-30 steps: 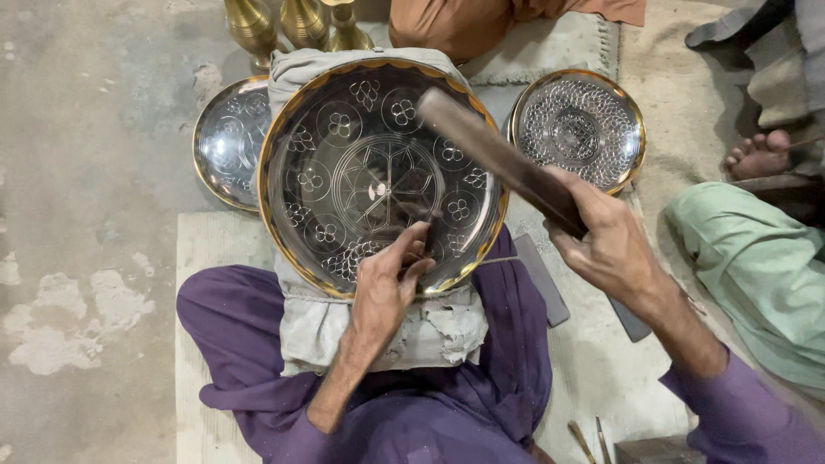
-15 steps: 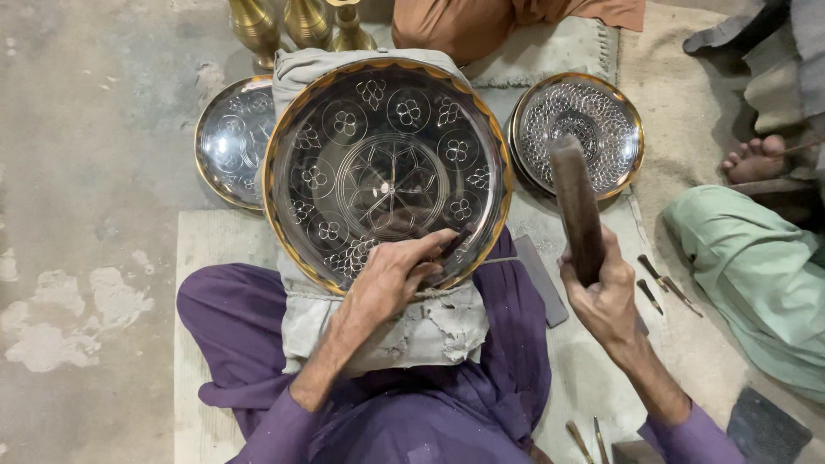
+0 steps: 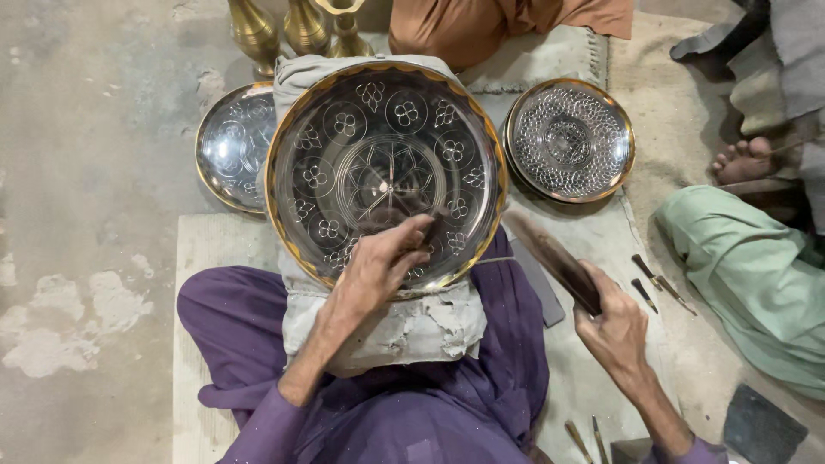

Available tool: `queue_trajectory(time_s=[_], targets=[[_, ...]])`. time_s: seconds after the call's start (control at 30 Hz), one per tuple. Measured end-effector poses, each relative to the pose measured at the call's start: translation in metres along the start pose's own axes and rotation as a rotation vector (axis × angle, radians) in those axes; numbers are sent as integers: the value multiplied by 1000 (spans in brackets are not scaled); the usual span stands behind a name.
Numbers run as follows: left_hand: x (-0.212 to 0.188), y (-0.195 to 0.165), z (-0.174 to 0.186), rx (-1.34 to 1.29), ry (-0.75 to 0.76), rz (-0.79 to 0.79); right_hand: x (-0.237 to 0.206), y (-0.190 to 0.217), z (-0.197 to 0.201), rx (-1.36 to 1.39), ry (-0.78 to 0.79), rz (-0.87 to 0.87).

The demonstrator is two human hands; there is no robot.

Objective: The person sits cross-legged on the floor with a large decorated metal tray resting on a cloth pad on their lap. They hold a small punch against the tray's surface with one hand and strike it with a wooden mallet held in the other hand, working pattern by pattern to emboss decorative designs into the tray, repositioning the punch across different motifs.

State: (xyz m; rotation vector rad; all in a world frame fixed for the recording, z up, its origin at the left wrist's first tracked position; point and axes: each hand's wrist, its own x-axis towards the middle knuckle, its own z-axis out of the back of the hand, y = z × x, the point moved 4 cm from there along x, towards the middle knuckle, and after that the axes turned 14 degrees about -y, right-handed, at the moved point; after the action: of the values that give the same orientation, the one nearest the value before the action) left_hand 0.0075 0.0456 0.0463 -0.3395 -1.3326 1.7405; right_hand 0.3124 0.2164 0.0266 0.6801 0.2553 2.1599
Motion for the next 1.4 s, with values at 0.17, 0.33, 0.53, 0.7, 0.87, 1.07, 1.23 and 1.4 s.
queue_trajectory(time_s=[0.17, 0.33, 0.53, 0.7, 0.87, 1.07, 1.23, 1.4], targets=[[-2, 9, -1, -55, 57, 88, 25, 21, 18, 153, 52, 49], [0, 9, -3, -29, 111, 43, 47, 44, 22, -47, 111, 241], [0, 7, -2, 3, 121, 0, 68, 60, 25, 48, 73, 275], [-4, 4, -1, -8, 75, 15, 89, 78, 29, -157, 186, 480], [-12, 1, -1, -6, -28, 104, 104, 95, 24, 35, 258, 301], [-20, 5, -5, -3, -114, 153, 119, 121, 21, 178, 97, 476], [-32, 12, -10, 21, -214, 155, 130, 128, 17, -138, 216, 577], [-40, 19, -16, -8, -320, 204, 141, 139, 12, -72, 422, 355]])
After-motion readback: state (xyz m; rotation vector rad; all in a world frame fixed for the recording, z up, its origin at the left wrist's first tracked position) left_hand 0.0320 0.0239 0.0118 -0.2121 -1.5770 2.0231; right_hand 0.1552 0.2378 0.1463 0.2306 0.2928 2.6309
